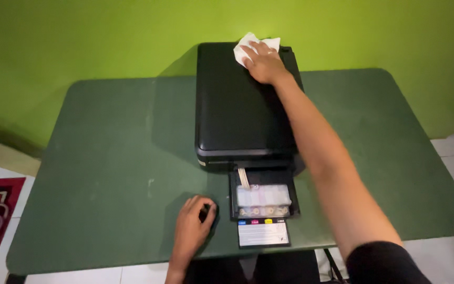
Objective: The person wipes the exterior and interior of a black printer with a white cloth. They open and close the top lid and front cover, wipe the top, sides, and front, then open the ink cartridge cover to wipe the cartridge area before closing it.
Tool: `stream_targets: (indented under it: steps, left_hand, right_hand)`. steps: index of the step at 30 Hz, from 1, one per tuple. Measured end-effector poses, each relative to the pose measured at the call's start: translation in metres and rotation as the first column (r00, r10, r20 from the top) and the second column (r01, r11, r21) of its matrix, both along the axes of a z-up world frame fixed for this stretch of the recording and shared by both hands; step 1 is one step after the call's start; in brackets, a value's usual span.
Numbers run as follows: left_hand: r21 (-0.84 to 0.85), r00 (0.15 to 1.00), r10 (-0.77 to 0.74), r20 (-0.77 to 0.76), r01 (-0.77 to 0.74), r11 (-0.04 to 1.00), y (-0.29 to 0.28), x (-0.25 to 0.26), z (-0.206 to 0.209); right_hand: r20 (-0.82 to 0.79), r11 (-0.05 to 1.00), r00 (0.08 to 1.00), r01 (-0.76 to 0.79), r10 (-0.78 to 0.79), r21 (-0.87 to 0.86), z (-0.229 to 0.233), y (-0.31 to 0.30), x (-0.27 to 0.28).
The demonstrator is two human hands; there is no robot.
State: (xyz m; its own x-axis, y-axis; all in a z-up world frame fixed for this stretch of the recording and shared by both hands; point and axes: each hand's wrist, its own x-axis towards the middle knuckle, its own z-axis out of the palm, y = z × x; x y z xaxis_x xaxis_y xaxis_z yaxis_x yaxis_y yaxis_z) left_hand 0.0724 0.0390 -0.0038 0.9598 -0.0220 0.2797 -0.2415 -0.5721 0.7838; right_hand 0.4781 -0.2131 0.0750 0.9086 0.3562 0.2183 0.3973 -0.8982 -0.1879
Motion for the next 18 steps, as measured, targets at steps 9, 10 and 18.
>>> stream_targets:
  steps: [9,10,18]
  left_hand:
    - [0.013,0.997,0.016,-0.079,-0.015,1.0,-0.002,0.002,0.0]
    - [0.028,1.0,0.0,-0.03,0.001,1.0,-0.002,0.001,0.002]
    - [0.06,1.0,-0.011,-0.021,0.013,0.998,-0.002,0.003,0.006]
  right_hand:
    - [0.059,0.963,0.966,-0.244,0.252,-0.113,0.01,0.007,-0.124]
    - [0.051,0.948,0.949,-0.304,0.31,-0.096,0.011,0.003,-0.158]
    - [-0.018,0.861,0.862,-0.507,0.506,-0.035,0.026,0.002,-0.205]
